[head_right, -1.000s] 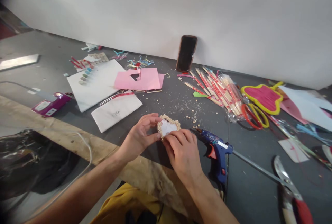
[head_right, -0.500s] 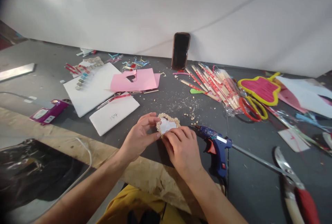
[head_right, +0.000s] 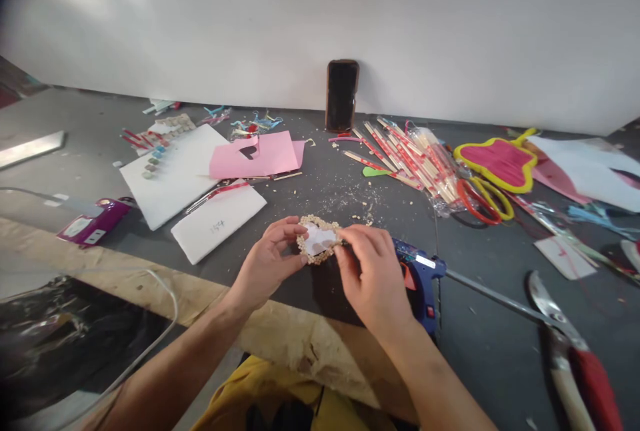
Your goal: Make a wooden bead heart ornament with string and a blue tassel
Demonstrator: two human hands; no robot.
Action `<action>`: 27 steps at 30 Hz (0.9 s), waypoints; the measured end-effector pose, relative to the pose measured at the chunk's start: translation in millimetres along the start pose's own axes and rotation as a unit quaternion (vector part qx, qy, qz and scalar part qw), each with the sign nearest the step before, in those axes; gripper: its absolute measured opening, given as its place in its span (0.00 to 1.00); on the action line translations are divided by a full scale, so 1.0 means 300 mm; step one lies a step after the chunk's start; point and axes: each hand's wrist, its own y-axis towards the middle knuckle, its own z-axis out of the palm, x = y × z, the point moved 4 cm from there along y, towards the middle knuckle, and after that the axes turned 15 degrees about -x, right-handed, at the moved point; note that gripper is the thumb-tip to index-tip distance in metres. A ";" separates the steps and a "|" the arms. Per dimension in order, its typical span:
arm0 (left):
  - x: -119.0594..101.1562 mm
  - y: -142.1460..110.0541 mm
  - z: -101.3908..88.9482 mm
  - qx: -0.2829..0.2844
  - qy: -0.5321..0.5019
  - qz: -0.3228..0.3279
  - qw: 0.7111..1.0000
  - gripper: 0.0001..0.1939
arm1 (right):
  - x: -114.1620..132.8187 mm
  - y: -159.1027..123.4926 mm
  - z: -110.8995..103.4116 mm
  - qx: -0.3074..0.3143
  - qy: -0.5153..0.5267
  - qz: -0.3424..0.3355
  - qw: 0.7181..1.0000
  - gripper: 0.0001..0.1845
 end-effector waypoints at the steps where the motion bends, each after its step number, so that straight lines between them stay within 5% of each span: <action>1: -0.003 0.002 -0.002 0.002 -0.007 -0.004 1.000 0.18 | -0.019 0.007 -0.012 -0.004 0.009 0.042 0.999 0.11; 5: -0.017 0.008 -0.010 0.007 -0.074 -0.059 0.996 0.18 | -0.084 0.007 -0.019 0.039 0.089 0.216 0.972 0.15; 8: -0.027 0.008 -0.016 0.018 -0.157 -0.118 0.980 0.17 | -0.104 -0.004 -0.004 0.067 0.139 0.277 0.948 0.16; 20: -0.071 -0.007 -0.036 0.040 -0.276 -0.197 0.940 0.19 | -0.070 -0.048 0.079 0.127 0.322 0.380 0.858 0.37; 27: -0.082 -0.011 -0.027 0.040 -0.282 -0.191 0.939 0.18 | -0.040 -0.031 0.084 0.109 0.339 0.361 0.862 0.27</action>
